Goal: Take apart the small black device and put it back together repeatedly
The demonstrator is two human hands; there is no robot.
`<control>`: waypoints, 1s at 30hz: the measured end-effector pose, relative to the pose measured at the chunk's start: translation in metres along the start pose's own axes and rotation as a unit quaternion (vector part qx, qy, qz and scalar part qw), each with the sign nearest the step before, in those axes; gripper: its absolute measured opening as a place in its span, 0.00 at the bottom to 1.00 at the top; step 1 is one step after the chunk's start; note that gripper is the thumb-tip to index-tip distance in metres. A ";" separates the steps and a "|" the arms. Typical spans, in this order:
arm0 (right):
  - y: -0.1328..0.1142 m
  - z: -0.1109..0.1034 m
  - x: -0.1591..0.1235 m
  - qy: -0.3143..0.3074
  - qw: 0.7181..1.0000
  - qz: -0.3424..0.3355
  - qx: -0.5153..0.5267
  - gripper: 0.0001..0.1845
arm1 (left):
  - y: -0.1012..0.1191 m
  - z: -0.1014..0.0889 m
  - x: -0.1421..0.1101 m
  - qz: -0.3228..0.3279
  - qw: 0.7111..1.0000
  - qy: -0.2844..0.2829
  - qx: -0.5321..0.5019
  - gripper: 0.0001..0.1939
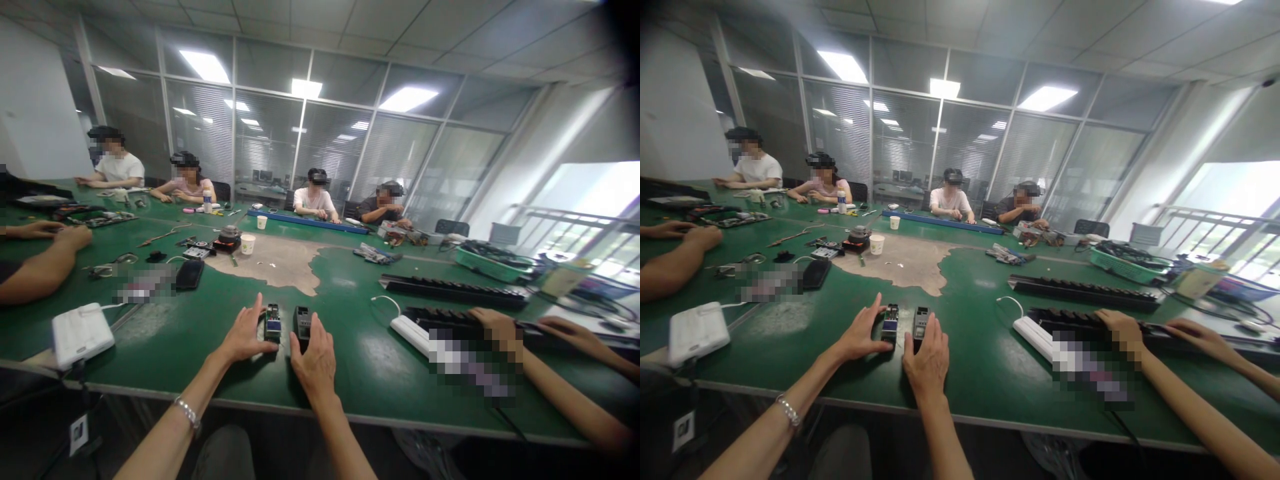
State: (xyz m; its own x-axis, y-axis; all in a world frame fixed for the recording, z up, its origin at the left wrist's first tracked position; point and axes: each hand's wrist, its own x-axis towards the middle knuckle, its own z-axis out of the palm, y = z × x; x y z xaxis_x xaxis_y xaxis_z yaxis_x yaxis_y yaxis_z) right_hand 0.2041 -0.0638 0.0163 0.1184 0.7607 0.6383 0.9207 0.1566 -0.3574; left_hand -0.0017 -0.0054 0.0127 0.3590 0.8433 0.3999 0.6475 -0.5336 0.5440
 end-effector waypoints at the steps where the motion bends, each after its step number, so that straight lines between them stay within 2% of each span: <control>1: 0.000 0.000 0.000 0.000 1.000 -0.006 -0.002 0.35 | 0.000 0.000 0.000 -0.002 1.000 -0.002 -0.003 0.67; 7: 0.000 0.003 -0.001 -0.011 1.000 -0.017 -0.017 0.30 | -0.001 -0.002 0.002 -0.032 0.999 -0.029 -0.012 0.67; 14: -0.005 0.000 0.001 -0.027 0.999 0.017 0.031 0.31 | 0.002 -0.001 -0.005 -0.012 1.000 -0.009 0.001 0.63; 17: -0.017 -0.003 0.009 -0.021 0.995 0.043 0.091 0.30 | 0.003 -0.002 -0.005 -0.007 1.000 -0.007 0.001 0.64; 20: -0.038 -0.008 0.018 -0.026 0.991 0.040 0.128 0.30 | 0.003 -0.002 -0.004 -0.002 1.000 -0.010 -0.009 0.66; 24: -0.061 -0.010 0.025 -0.045 0.992 0.023 0.112 0.30 | 0.002 -0.001 -0.004 0.000 1.000 -0.015 -0.019 0.66; 30: -0.079 -0.005 0.029 -0.059 0.996 0.021 0.061 0.27 | 0.002 -0.001 -0.006 0.011 1.000 -0.001 -0.028 0.60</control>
State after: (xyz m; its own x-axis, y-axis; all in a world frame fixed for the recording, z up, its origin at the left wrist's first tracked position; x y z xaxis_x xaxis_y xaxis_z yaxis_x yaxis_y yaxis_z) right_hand 0.1366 -0.0571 0.0664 0.1048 0.8357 0.5390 0.8625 0.1935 -0.4676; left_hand -0.0030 -0.0118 0.0120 0.3733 0.8317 0.4111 0.6017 -0.5543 0.5751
